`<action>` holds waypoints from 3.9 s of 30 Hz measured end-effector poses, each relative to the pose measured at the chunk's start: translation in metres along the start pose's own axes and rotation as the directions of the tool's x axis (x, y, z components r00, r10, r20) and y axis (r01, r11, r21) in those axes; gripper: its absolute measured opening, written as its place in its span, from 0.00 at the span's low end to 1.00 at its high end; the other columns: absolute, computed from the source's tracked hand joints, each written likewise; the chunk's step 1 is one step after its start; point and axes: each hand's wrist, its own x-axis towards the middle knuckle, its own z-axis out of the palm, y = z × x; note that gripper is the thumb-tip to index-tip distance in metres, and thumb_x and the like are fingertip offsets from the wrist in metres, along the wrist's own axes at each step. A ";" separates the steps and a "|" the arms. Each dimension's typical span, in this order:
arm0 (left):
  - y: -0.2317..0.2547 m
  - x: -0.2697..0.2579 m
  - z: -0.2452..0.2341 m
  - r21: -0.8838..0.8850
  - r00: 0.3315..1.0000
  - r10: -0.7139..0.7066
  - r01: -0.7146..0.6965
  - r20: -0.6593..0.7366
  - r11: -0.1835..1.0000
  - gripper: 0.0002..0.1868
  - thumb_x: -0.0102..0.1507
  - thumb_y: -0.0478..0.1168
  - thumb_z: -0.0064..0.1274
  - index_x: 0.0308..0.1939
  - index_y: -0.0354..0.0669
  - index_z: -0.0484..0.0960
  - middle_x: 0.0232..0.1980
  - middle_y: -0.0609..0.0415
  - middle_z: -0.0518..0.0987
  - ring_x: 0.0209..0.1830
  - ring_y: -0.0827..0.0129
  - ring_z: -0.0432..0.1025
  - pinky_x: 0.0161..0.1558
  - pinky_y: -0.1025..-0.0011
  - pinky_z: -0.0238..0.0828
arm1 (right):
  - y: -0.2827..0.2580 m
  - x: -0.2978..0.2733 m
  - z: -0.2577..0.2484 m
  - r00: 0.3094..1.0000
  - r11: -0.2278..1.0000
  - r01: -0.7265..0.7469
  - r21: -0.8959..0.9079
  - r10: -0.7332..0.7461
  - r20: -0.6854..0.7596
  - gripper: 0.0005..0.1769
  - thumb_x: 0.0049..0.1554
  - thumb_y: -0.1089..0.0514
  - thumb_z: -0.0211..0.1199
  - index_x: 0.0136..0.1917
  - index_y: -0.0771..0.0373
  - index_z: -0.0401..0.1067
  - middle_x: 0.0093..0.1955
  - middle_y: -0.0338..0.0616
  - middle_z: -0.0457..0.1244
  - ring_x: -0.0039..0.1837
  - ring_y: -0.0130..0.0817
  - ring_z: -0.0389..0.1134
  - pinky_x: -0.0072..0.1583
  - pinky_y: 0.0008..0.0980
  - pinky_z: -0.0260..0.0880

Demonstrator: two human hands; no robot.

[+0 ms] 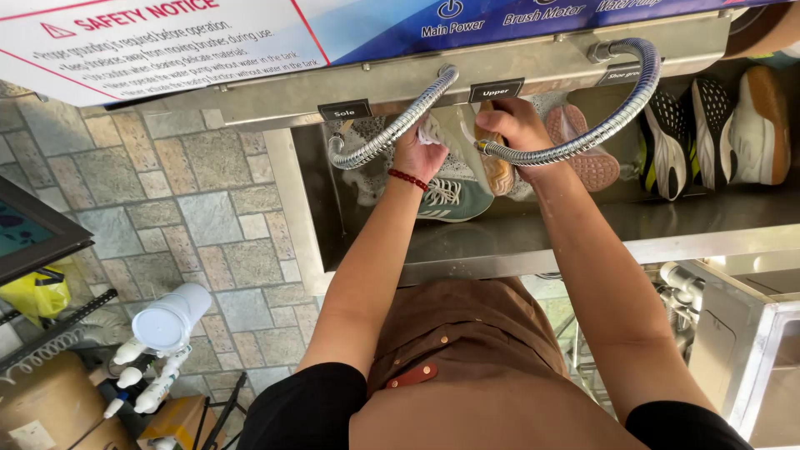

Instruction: Washing and rinsing white sneakers using a specialized shoe washing machine and a sink.

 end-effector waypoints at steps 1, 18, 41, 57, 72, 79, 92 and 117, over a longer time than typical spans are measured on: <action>-0.001 0.006 -0.005 -0.003 1.000 0.003 -0.003 0.001 1.000 0.09 0.67 0.41 0.55 0.45 0.38 0.81 0.45 0.52 0.83 0.50 0.65 0.77 0.55 0.65 0.75 | -0.002 0.003 0.000 1.000 1.000 0.000 -0.003 0.000 0.002 0.28 0.53 0.45 0.67 0.55 0.71 0.73 0.48 0.43 0.65 0.49 0.30 0.65 0.52 0.30 0.66; 0.000 0.017 -0.068 -0.017 0.992 -0.070 0.072 0.104 0.997 0.13 0.74 0.41 0.55 0.48 0.29 0.78 0.34 0.48 0.80 0.30 0.62 0.79 0.37 0.64 0.82 | 0.004 -0.012 0.003 0.999 0.999 0.054 -0.006 -0.054 0.001 0.41 0.50 0.45 0.68 0.69 0.74 0.69 0.62 0.52 0.68 0.62 0.37 0.69 0.65 0.34 0.68; 0.050 -0.089 0.101 0.977 0.971 0.116 -0.212 0.209 0.016 0.46 0.56 0.42 0.68 0.74 0.35 0.61 0.69 0.44 0.72 0.72 0.57 0.66 0.72 0.61 0.59 | 0.041 0.001 0.026 0.998 0.981 0.065 0.182 -0.061 -0.024 0.38 0.45 0.68 0.74 0.68 0.74 0.65 0.57 0.50 0.68 0.58 0.40 0.70 0.62 0.39 0.71; 0.193 -0.311 0.078 0.992 0.853 0.511 -0.062 0.110 -0.112 0.23 0.63 0.30 0.53 0.64 0.35 0.74 0.58 0.48 0.81 0.60 0.66 0.75 0.59 0.68 0.75 | 0.049 0.046 0.026 0.963 0.966 0.259 0.006 -0.258 -0.075 0.52 0.37 0.70 0.70 0.74 0.62 0.55 0.63 0.44 0.63 0.64 0.39 0.65 0.66 0.37 0.66; 0.130 -0.232 0.075 0.951 0.999 0.042 0.004 0.009 -0.309 0.23 0.63 0.39 0.59 0.62 0.45 0.76 0.60 0.52 0.81 0.61 0.66 0.75 0.56 0.64 0.73 | 0.008 0.024 0.037 0.863 0.574 -0.187 -0.797 -0.291 -0.412 0.46 0.33 0.51 0.77 0.65 0.54 0.66 0.59 0.46 0.69 0.63 0.49 0.68 0.65 0.54 0.57; 0.113 -0.247 0.054 0.976 0.967 0.253 0.095 -0.044 -0.197 0.22 0.62 0.37 0.59 0.60 0.42 0.77 0.58 0.51 0.83 0.58 0.66 0.77 0.56 0.67 0.75 | 0.019 0.039 0.025 0.949 0.582 -0.123 -0.804 -0.168 -0.266 0.35 0.34 0.50 0.78 0.56 0.57 0.75 0.53 0.48 0.70 0.58 0.47 0.69 0.66 0.48 0.60; 0.091 -0.263 0.071 0.996 0.894 0.449 0.032 0.007 -0.080 0.19 0.63 0.34 0.56 0.59 0.38 0.78 0.54 0.49 0.84 0.54 0.68 0.79 0.55 0.70 0.76 | -0.019 -0.006 0.052 0.835 0.722 -0.058 -0.689 -0.343 -0.429 0.37 0.38 0.47 0.78 0.56 0.69 0.73 0.54 0.56 0.70 0.55 0.49 0.72 0.59 0.43 0.72; 0.118 -0.247 0.076 0.972 0.873 0.438 -0.147 0.215 -0.184 0.17 0.64 0.36 0.56 0.57 0.37 0.80 0.51 0.49 0.86 0.50 0.68 0.81 0.54 0.70 0.77 | -0.009 -0.055 0.056 0.690 0.571 -0.042 -0.820 -0.577 -0.437 0.41 0.39 0.47 0.77 0.59 0.69 0.66 0.56 0.56 0.63 0.61 0.56 0.65 0.60 0.50 0.67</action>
